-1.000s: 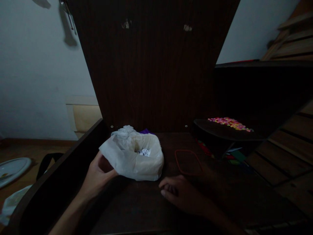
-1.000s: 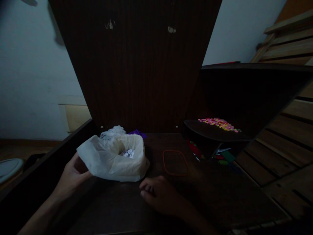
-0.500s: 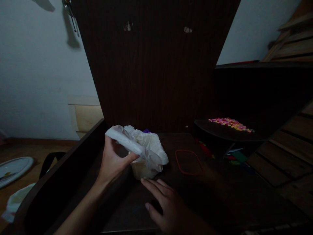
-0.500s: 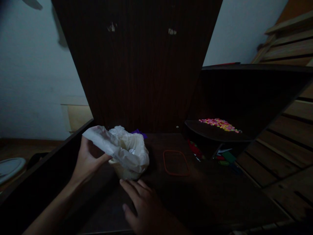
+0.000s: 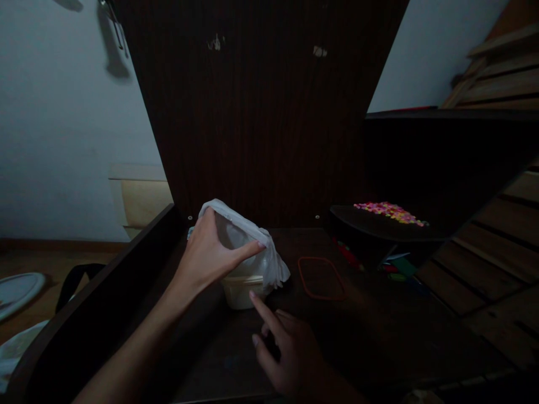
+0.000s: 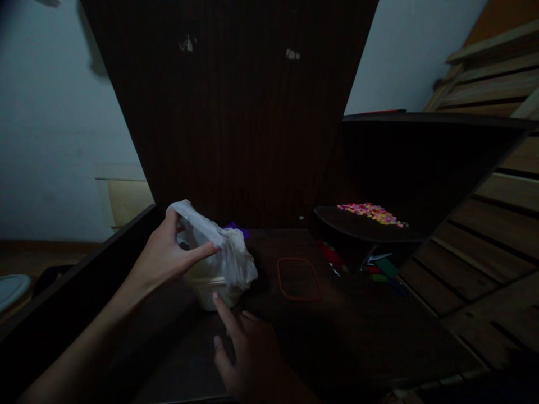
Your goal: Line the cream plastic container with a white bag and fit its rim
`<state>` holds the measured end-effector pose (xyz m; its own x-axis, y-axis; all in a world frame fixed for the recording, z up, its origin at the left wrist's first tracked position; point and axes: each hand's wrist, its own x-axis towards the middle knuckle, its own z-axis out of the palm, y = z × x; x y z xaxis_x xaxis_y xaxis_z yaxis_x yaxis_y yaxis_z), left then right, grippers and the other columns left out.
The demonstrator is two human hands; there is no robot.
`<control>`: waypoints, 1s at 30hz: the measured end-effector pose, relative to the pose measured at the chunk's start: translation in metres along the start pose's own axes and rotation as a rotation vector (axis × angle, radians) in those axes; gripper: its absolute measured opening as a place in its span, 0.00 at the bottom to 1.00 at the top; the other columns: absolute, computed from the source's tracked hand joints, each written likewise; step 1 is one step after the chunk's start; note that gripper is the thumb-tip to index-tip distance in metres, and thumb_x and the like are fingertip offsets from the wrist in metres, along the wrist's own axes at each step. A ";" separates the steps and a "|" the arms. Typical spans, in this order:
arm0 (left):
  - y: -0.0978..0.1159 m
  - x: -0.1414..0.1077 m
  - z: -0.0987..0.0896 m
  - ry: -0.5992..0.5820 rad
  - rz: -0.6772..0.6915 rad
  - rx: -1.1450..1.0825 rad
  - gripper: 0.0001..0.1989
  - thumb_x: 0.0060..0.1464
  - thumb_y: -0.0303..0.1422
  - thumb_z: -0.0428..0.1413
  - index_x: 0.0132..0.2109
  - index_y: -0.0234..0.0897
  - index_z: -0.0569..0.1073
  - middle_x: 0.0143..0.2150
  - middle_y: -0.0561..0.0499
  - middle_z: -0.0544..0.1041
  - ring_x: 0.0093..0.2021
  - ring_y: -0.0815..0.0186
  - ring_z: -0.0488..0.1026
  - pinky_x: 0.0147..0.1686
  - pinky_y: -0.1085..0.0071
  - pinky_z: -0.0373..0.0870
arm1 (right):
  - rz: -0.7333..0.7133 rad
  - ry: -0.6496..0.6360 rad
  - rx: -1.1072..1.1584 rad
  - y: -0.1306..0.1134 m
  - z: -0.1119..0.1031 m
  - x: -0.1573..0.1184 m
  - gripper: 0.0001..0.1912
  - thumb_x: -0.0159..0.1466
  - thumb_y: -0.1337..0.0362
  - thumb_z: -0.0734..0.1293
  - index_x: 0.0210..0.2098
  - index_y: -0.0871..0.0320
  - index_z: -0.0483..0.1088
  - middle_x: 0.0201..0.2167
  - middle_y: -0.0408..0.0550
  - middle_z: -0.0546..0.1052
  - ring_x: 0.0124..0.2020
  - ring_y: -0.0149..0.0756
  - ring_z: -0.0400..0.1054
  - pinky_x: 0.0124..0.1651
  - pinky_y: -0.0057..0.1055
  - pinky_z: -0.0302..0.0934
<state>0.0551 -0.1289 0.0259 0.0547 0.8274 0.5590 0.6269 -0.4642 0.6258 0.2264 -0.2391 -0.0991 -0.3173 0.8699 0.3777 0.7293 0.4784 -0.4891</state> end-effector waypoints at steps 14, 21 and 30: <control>0.018 0.027 -0.015 -0.166 -0.029 0.276 0.34 0.55 0.62 0.43 0.39 0.37 0.77 0.40 0.41 0.81 0.41 0.48 0.77 0.44 0.59 0.69 | 0.103 0.277 -0.067 0.019 -0.021 0.002 0.30 0.68 0.63 0.60 0.68 0.62 0.57 0.27 0.44 0.80 0.25 0.36 0.75 0.31 0.32 0.67; 0.008 0.047 -0.014 -0.193 -0.057 0.268 0.38 0.57 0.62 0.38 0.41 0.35 0.80 0.39 0.40 0.82 0.39 0.49 0.77 0.40 0.61 0.69 | 0.244 0.262 0.081 0.029 -0.049 0.033 0.39 0.67 0.60 0.61 0.74 0.58 0.46 0.46 0.53 0.81 0.26 0.33 0.72 0.38 0.36 0.71; -0.012 0.064 -0.007 -0.213 -0.116 0.295 0.41 0.59 0.61 0.34 0.43 0.37 0.83 0.39 0.37 0.82 0.42 0.44 0.78 0.42 0.59 0.69 | 0.161 0.146 0.071 0.049 -0.068 0.079 0.18 0.62 0.64 0.64 0.48 0.61 0.76 0.32 0.49 0.80 0.25 0.31 0.68 0.29 0.28 0.61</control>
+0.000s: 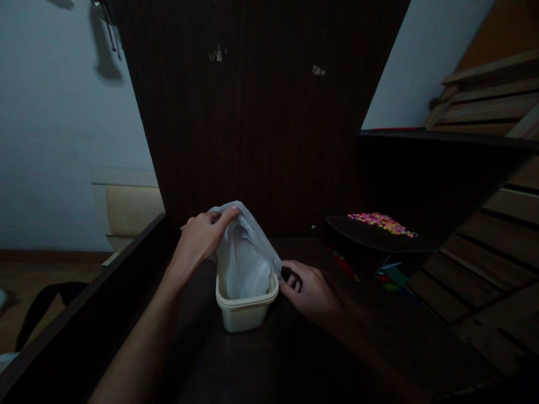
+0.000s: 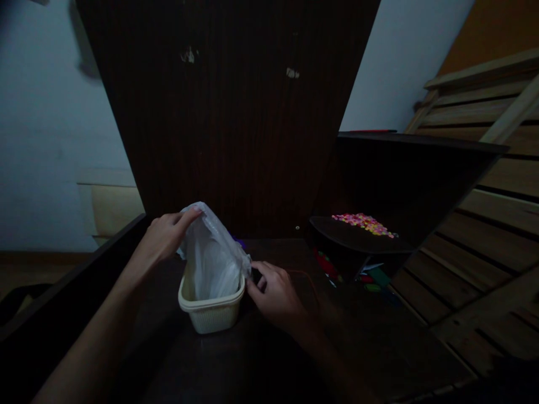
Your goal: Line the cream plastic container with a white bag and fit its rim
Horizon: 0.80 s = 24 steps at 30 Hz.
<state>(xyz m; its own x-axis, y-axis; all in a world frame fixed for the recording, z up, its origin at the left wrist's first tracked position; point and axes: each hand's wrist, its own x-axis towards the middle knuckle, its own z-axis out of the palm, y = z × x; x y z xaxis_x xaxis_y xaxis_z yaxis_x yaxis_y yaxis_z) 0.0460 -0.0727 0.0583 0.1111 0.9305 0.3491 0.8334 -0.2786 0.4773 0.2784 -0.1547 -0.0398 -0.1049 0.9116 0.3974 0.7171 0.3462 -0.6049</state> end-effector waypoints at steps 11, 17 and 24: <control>-0.031 0.025 0.019 0.012 -0.068 -0.351 0.33 0.57 0.57 0.44 0.37 0.36 0.81 0.34 0.44 0.82 0.38 0.51 0.78 0.41 0.64 0.70 | -0.146 0.378 -0.179 0.003 -0.032 0.070 0.11 0.64 0.66 0.63 0.33 0.58 0.78 0.28 0.46 0.75 0.28 0.34 0.68 0.33 0.30 0.59; -0.040 0.033 0.035 -0.032 -0.119 -0.245 0.32 0.58 0.56 0.42 0.37 0.35 0.80 0.36 0.40 0.82 0.40 0.49 0.80 0.39 0.63 0.71 | -0.012 0.475 -0.176 0.015 -0.013 0.105 0.12 0.64 0.64 0.63 0.36 0.57 0.79 0.24 0.45 0.75 0.26 0.35 0.69 0.33 0.30 0.59; -0.044 0.030 0.029 -0.085 -0.183 0.164 0.34 0.61 0.56 0.39 0.26 0.38 0.77 0.31 0.34 0.82 0.41 0.44 0.81 0.39 0.60 0.72 | 0.118 0.162 -0.311 0.031 -0.004 0.114 0.14 0.64 0.68 0.64 0.48 0.59 0.76 0.35 0.50 0.82 0.36 0.39 0.76 0.37 0.30 0.61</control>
<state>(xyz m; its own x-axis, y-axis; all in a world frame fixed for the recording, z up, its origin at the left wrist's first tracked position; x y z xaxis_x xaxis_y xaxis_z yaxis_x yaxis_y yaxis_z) 0.0281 -0.0258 0.0247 -0.0103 0.9805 0.1961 0.9197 -0.0676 0.3866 0.2909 -0.0413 -0.0105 0.0836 0.8859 0.4562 0.8953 0.1342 -0.4247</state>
